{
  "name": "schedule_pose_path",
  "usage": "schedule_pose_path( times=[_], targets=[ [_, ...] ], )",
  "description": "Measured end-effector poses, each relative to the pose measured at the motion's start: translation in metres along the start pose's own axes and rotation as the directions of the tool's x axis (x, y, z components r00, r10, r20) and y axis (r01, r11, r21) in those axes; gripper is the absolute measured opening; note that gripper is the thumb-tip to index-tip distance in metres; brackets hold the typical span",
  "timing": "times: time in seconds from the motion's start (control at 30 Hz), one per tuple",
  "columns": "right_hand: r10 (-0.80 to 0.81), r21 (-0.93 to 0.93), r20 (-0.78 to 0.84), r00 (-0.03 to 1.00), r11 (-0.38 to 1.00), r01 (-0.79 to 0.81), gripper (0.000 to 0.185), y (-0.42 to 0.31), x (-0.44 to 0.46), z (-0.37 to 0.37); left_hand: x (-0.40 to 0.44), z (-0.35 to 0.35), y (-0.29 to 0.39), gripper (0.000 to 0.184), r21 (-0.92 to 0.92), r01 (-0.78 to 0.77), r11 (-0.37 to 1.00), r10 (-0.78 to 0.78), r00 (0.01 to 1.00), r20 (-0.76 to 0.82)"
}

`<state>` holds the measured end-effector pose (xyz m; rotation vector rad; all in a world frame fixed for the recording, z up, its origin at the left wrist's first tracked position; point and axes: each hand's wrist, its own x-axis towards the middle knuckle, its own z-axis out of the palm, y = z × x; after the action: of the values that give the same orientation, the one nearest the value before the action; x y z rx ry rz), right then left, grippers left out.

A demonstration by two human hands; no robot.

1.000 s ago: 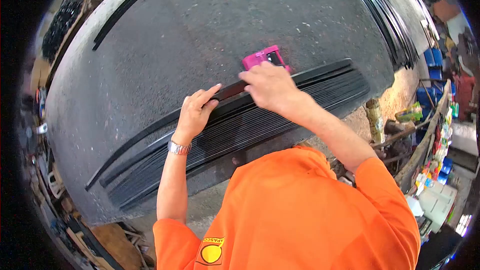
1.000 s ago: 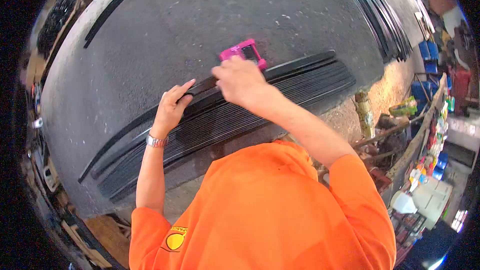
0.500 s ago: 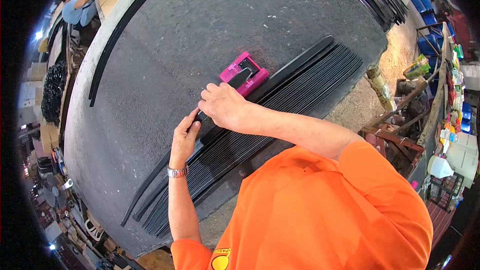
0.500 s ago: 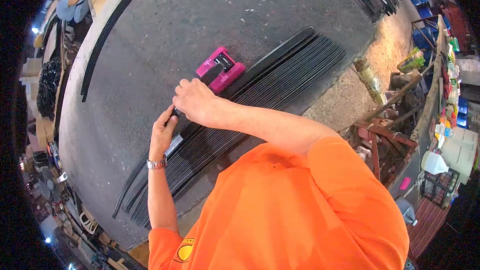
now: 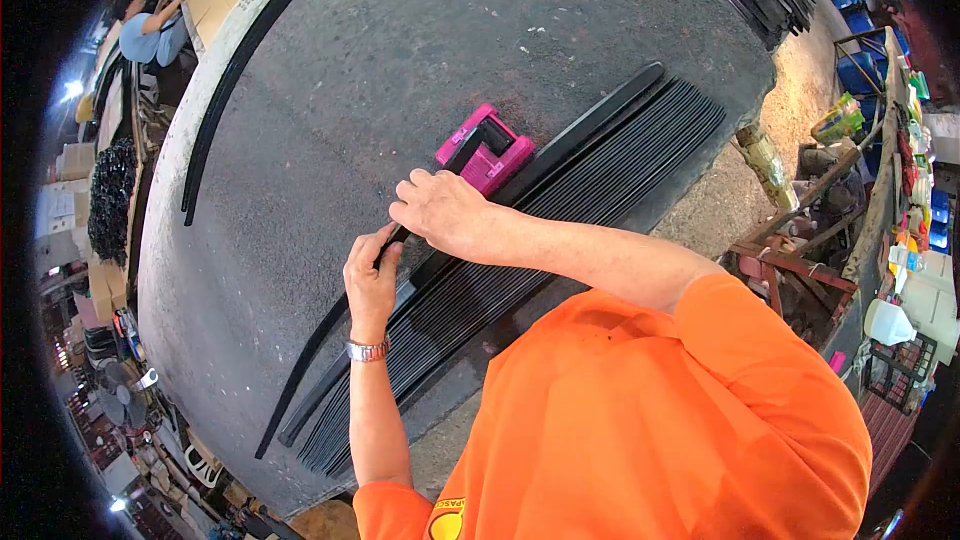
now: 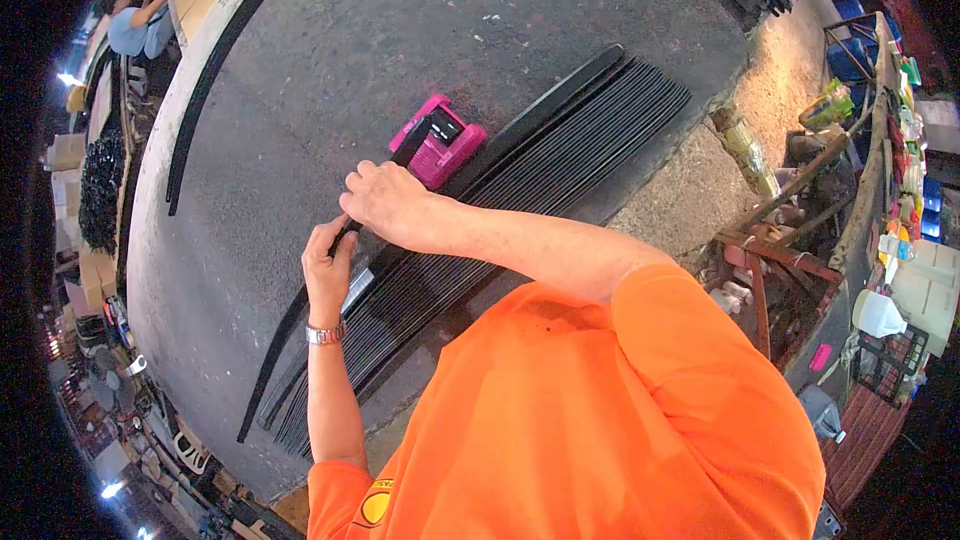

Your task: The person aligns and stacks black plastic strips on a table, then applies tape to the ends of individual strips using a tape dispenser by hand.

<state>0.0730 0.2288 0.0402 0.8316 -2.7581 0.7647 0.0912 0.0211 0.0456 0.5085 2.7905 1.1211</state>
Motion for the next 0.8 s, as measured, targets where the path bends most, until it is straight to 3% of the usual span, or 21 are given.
schedule_pose_path(
  times=[0.33,0.8],
  targets=[
    [0.011,0.024,0.010,1.000,1.000,-0.011,0.012,0.003,-0.003,0.002,-0.006,0.012,0.005,0.024,0.234,-0.085,0.969,0.112,0.988,-0.108],
    [0.016,-0.110,-0.061,0.998,0.994,-0.023,0.019,0.022,-0.010,-0.037,0.020,0.040,0.028,0.027,0.300,-0.159,0.941,0.233,0.945,-0.230]
  ],
)
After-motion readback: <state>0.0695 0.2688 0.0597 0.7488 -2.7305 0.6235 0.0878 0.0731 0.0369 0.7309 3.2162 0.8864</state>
